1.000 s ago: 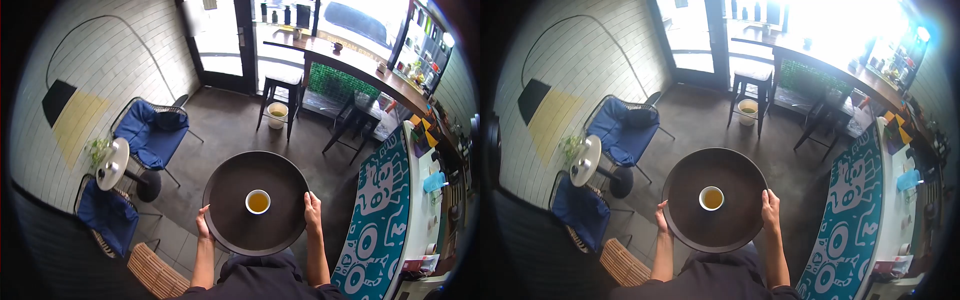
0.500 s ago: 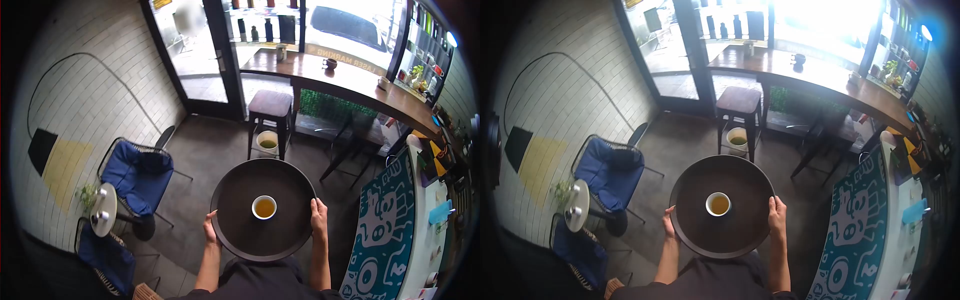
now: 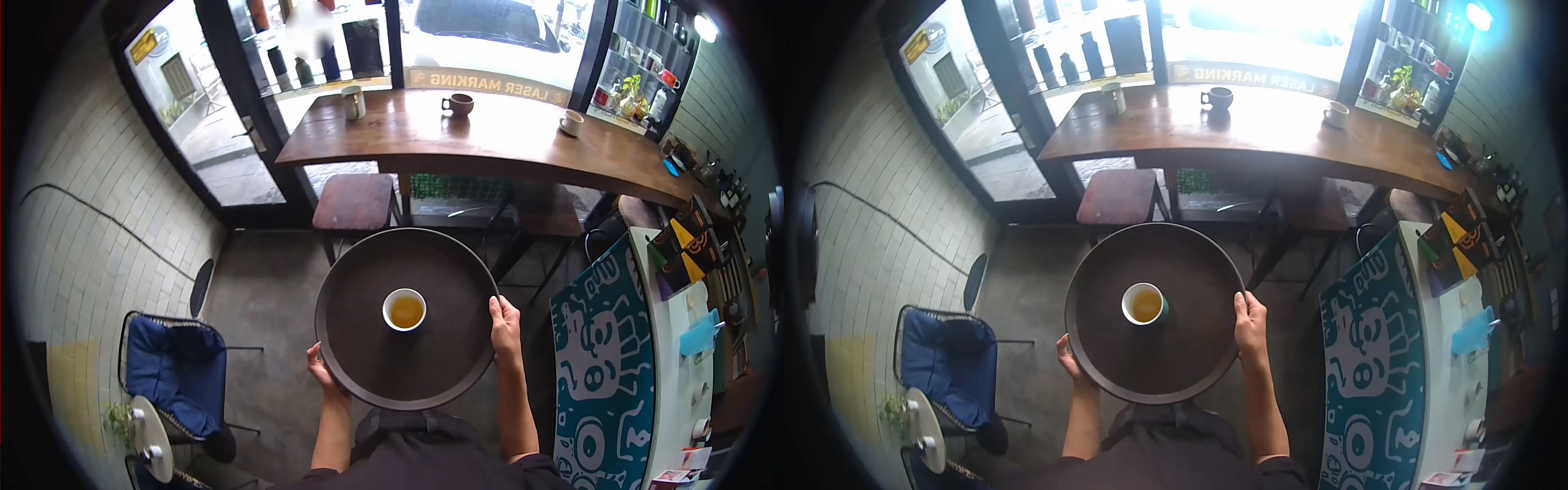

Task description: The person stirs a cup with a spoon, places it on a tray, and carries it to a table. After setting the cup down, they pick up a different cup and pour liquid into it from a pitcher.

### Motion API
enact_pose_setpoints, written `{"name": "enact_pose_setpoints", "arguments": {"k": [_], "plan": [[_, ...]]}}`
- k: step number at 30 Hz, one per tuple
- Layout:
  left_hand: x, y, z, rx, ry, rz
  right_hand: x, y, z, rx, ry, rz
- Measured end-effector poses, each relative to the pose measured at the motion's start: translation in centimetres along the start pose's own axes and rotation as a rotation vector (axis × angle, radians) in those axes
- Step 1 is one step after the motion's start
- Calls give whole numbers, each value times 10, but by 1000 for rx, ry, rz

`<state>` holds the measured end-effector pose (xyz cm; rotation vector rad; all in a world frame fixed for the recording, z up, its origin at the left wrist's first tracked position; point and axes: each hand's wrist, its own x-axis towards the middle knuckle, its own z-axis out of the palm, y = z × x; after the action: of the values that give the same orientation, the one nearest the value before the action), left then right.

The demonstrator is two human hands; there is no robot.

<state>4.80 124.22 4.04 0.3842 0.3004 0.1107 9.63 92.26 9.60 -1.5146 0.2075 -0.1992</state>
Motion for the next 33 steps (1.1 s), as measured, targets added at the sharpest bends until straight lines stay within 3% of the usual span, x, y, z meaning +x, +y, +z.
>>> {"name": "enact_pose_setpoints", "arguments": {"k": [9, 15, 22, 24, 28, 31, 33], "plan": [[132, -22, 60, 16, -6, -52, 140, -20, 13, -37, 69, -79], [196, -17, 137, 275, 119, 40, 214, -29, 32, -29, 89, -144], [242, -14, 132, 163, 133, -29, 266, -20, 49, -46, 5, -73], [239, -14, 143, 512, 171, 203, 274, -21, 56, -187, 35, -156], [247, -17, 135, 407, 201, 181, 287, -24, 62, -288, 34, -184], [266, -17, 75, 332, 61, 234, 298, -30, 62, -389, 7, -189], [270, -18, 61, 117, -97, 226, 300, -44, 62, -505, -24, -156]]}}
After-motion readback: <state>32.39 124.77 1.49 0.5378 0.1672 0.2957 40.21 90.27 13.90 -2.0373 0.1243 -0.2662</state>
